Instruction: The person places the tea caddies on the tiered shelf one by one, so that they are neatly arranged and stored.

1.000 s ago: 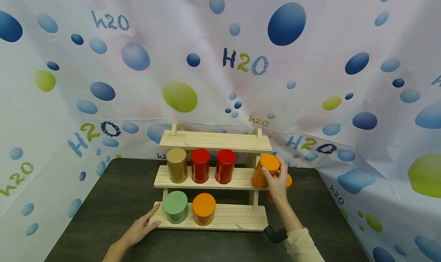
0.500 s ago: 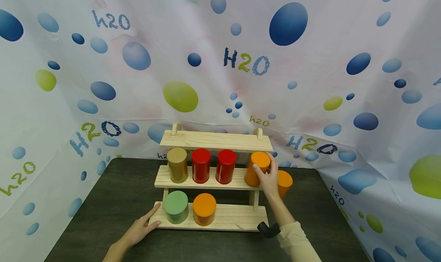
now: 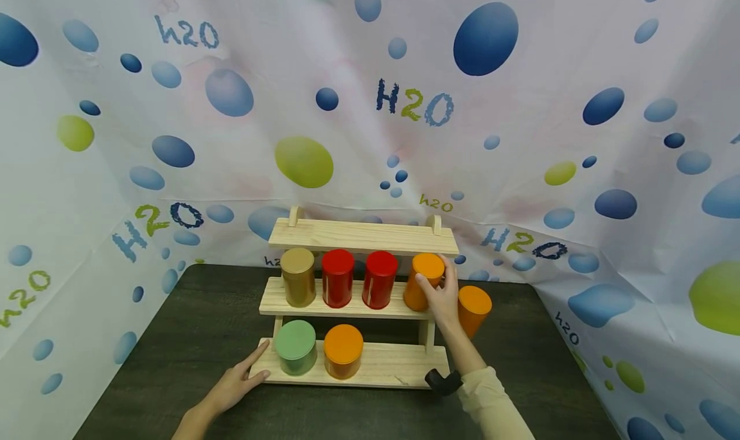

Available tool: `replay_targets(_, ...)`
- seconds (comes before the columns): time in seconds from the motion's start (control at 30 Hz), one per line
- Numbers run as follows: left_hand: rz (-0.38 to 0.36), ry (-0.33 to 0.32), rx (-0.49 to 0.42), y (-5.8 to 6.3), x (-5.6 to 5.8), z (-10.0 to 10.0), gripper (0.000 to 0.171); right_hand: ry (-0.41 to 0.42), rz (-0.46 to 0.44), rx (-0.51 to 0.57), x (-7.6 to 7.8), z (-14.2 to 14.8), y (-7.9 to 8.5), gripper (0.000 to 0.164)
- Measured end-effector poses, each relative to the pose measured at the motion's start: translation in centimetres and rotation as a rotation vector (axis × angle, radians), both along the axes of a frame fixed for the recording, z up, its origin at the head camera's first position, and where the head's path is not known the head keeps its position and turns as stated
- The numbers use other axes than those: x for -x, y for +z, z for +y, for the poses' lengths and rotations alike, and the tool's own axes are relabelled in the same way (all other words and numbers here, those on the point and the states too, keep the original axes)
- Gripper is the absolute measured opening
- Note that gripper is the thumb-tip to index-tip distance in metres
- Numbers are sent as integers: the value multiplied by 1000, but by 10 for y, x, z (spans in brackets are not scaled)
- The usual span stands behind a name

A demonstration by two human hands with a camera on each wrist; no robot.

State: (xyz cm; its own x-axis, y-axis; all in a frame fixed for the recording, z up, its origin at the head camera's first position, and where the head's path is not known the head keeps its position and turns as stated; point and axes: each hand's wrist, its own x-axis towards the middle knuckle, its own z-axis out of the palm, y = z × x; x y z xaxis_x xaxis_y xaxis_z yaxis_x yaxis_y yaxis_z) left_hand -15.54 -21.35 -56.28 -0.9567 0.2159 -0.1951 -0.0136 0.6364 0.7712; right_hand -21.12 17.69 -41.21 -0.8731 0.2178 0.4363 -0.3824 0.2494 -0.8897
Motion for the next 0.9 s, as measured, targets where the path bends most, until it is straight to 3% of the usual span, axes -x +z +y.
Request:
replay_targets(0.7, 0, 18, -15, 3, -2, 1, 72, 36, -25, -10, 3, -5, -7, 57)
replay_targets(0.9, 13, -19, -19, 3, -1, 0, 71, 27, -27, -23, 19, 6, -29, 58)
